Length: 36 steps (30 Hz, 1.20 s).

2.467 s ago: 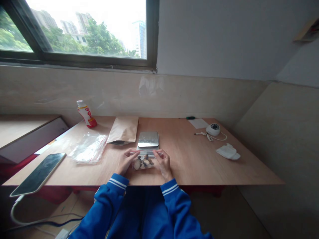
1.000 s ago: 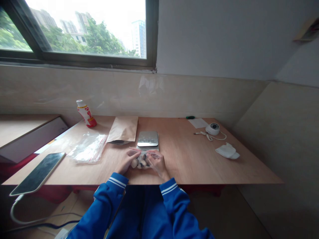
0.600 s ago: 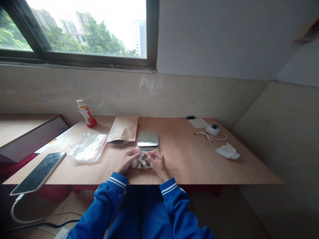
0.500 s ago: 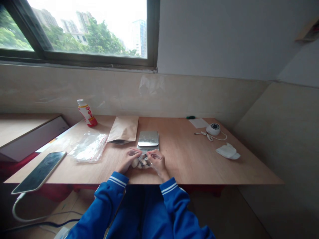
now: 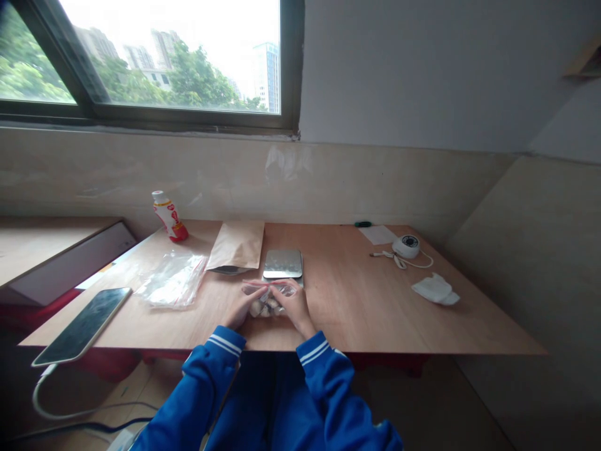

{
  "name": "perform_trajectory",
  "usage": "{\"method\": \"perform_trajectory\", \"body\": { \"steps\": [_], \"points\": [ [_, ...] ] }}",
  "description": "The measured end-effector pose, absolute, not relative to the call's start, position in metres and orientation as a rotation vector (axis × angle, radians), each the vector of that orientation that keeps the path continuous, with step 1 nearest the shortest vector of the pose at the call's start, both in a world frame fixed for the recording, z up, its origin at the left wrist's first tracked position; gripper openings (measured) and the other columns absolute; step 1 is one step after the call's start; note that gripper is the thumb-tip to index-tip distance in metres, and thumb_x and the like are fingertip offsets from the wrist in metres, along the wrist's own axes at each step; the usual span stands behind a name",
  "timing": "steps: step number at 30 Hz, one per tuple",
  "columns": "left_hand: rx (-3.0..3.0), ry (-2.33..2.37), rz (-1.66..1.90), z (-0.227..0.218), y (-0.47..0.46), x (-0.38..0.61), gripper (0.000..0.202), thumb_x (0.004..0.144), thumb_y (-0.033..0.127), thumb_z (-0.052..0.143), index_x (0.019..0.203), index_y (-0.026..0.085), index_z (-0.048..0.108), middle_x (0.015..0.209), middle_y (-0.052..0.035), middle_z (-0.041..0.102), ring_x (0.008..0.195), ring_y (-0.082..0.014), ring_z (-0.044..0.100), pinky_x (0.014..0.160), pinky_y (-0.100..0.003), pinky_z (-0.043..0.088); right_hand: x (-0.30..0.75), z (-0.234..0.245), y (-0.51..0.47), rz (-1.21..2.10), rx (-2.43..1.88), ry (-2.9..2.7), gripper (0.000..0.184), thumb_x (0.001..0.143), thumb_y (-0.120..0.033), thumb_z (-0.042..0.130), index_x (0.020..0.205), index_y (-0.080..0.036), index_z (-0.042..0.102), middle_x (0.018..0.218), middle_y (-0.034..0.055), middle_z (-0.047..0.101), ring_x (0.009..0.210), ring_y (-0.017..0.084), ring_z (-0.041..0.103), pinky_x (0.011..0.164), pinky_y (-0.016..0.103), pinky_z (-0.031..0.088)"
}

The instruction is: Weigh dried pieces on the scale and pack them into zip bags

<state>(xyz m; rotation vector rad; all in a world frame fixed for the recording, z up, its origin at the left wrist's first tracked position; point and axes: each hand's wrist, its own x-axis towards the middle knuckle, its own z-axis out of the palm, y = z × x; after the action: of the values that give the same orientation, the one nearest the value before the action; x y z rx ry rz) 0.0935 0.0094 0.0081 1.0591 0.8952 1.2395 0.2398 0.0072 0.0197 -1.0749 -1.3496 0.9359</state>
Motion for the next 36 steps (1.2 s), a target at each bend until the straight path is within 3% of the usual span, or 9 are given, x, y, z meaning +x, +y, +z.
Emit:
{"method": "perform_trajectory", "body": {
  "steps": [17, 21, 28, 32, 36],
  "points": [
    [0.953, 0.835, 1.3, 0.009, 0.012, 0.087, 0.027, 0.071, 0.032, 0.074, 0.088, 0.011, 0.073, 0.09, -0.012, 0.074, 0.086, -0.0235, 0.068, 0.081, -0.033, 0.053, 0.231, 0.026, 0.011, 0.886, -1.014, -1.388, 0.012, 0.073, -0.03, 0.07, 0.074, -0.018, 0.072, 0.08, 0.0049, 0.063, 0.077, 0.019, 0.063, 0.071, 0.031, 0.052],
    [0.918, 0.815, 1.311, 0.008, 0.012, 0.088, 0.024, 0.07, 0.031, 0.075, 0.085, 0.012, 0.072, 0.085, -0.0092, 0.074, 0.081, -0.0208, 0.068, 0.078, -0.031, 0.053, 0.226, 0.025, 0.009, 0.849, -1.009, -1.375, 0.014, 0.075, -0.031, 0.069, 0.072, -0.018, 0.071, 0.078, 0.0041, 0.062, 0.075, 0.018, 0.063, 0.072, 0.031, 0.051],
    [0.761, 0.775, 1.355, 0.007, 0.015, 0.088, 0.038, 0.071, 0.04, 0.073, 0.097, 0.013, 0.07, 0.09, -0.0094, 0.073, 0.082, -0.0205, 0.068, 0.074, -0.03, 0.052, 0.243, 0.046, 0.012, 0.928, -1.002, -1.418, 0.025, 0.077, -0.042, 0.067, 0.082, -0.018, 0.072, 0.085, 0.0066, 0.07, 0.084, 0.021, 0.066, 0.077, 0.032, 0.052],
    [0.745, 0.848, 1.43, 0.008, 0.017, 0.081, 0.033, 0.07, 0.039, 0.073, 0.093, 0.016, 0.07, 0.086, -0.005, 0.07, 0.068, -0.0113, 0.062, 0.06, -0.022, 0.044, 0.296, 0.061, 0.034, 1.058, -1.035, -1.282, 0.039, 0.066, -0.047, 0.076, 0.088, -0.015, 0.071, 0.079, 0.0068, 0.073, 0.07, 0.019, 0.067, 0.064, 0.03, 0.053],
    [0.674, 0.875, 1.499, 0.006, 0.02, 0.077, 0.03, 0.069, 0.039, 0.071, 0.089, 0.017, 0.068, 0.078, -0.0015, 0.066, 0.063, -0.0095, 0.058, 0.059, -0.022, 0.042, 0.359, 0.06, 0.059, 0.984, -1.138, -1.105, 0.05, 0.052, -0.05, 0.083, 0.084, -0.013, 0.069, 0.069, 0.0055, 0.071, 0.059, 0.017, 0.064, 0.056, 0.029, 0.051]
  ]
}}
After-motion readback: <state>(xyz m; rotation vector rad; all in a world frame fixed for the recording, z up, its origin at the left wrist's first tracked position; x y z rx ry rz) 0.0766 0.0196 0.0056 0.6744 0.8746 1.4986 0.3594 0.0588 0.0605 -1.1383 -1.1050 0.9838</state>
